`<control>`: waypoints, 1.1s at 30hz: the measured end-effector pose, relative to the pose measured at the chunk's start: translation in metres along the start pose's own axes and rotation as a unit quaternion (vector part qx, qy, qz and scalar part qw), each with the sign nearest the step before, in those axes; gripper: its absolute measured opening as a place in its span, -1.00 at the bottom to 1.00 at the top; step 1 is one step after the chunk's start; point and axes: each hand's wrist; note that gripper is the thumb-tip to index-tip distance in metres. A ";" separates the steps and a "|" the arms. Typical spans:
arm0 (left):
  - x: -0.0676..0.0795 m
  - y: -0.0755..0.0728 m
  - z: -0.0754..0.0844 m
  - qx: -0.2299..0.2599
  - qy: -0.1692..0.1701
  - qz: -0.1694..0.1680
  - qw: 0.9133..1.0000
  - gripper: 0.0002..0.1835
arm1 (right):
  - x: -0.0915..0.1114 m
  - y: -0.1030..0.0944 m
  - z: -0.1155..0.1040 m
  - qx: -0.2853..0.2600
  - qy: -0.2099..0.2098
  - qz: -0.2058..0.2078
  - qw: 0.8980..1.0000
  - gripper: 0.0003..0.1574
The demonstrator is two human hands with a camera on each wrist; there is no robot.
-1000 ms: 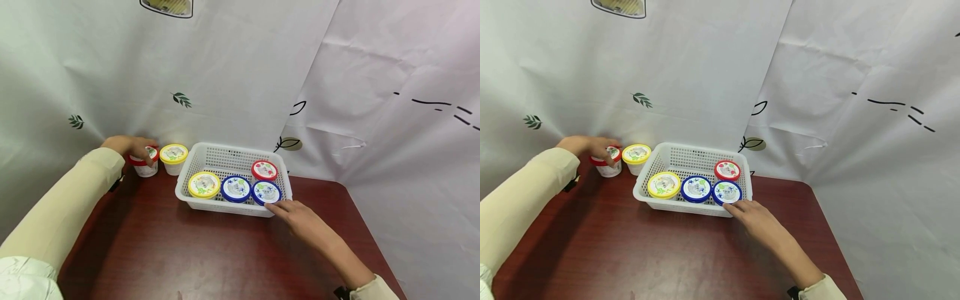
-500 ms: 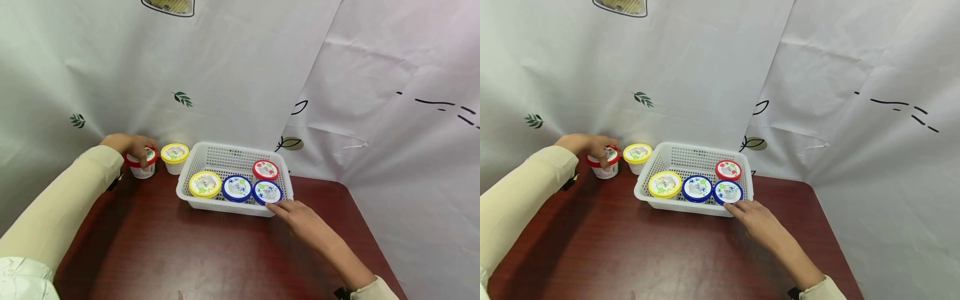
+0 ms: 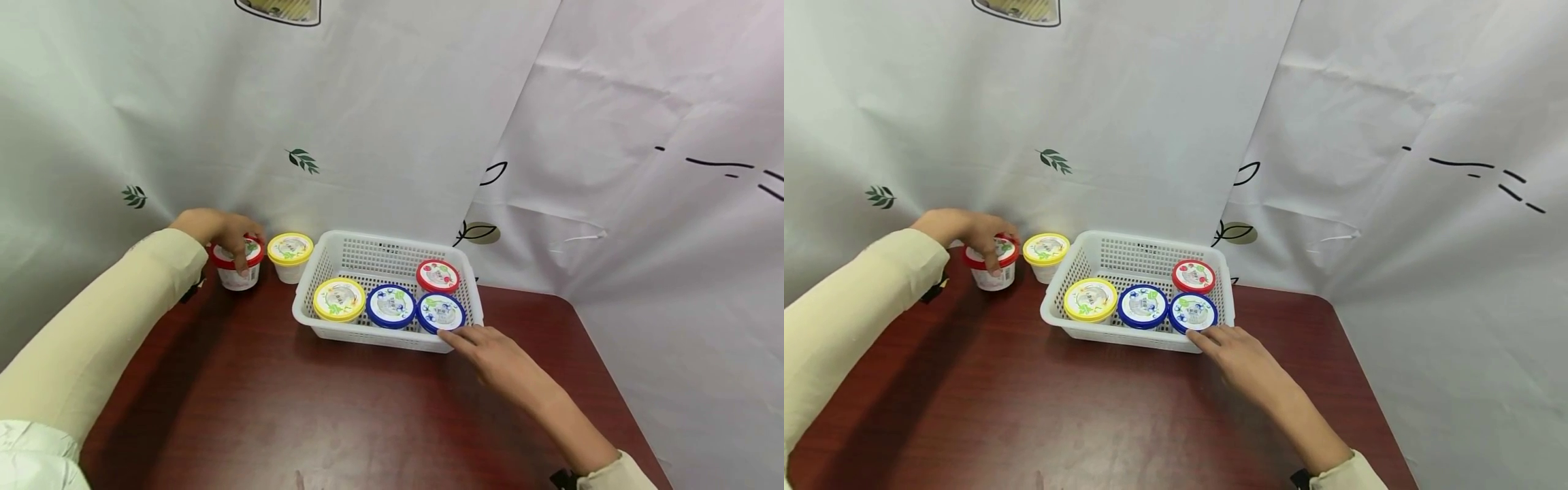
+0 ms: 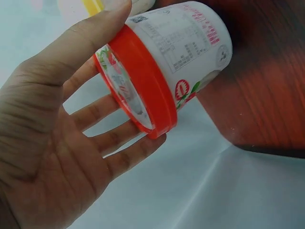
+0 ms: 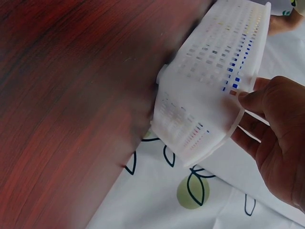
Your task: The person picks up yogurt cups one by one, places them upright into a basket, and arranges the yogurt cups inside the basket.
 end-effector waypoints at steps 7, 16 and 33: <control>0.007 -0.011 0.003 -0.027 0.025 -0.015 0.999 -0.18 | -0.001 0.003 -0.001 -0.003 -0.010 0.012 1.000 -0.17; 0.018 -0.016 0.004 -0.036 0.030 -0.031 0.998 -0.18 | -0.003 0.007 -0.004 -0.006 -0.023 0.009 1.000 -0.17; 0.027 -0.036 0.012 -0.015 0.008 -0.019 1.000 0.00 | -0.007 0.006 -0.003 -0.003 -0.015 0.004 1.000 -0.16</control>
Point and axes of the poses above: each hand's wrist, its own x-axis away from the middle knuckle, its own y-axis out of the palm, z = x × y, and after that the axes turned 13 degrees about -x, right-handed
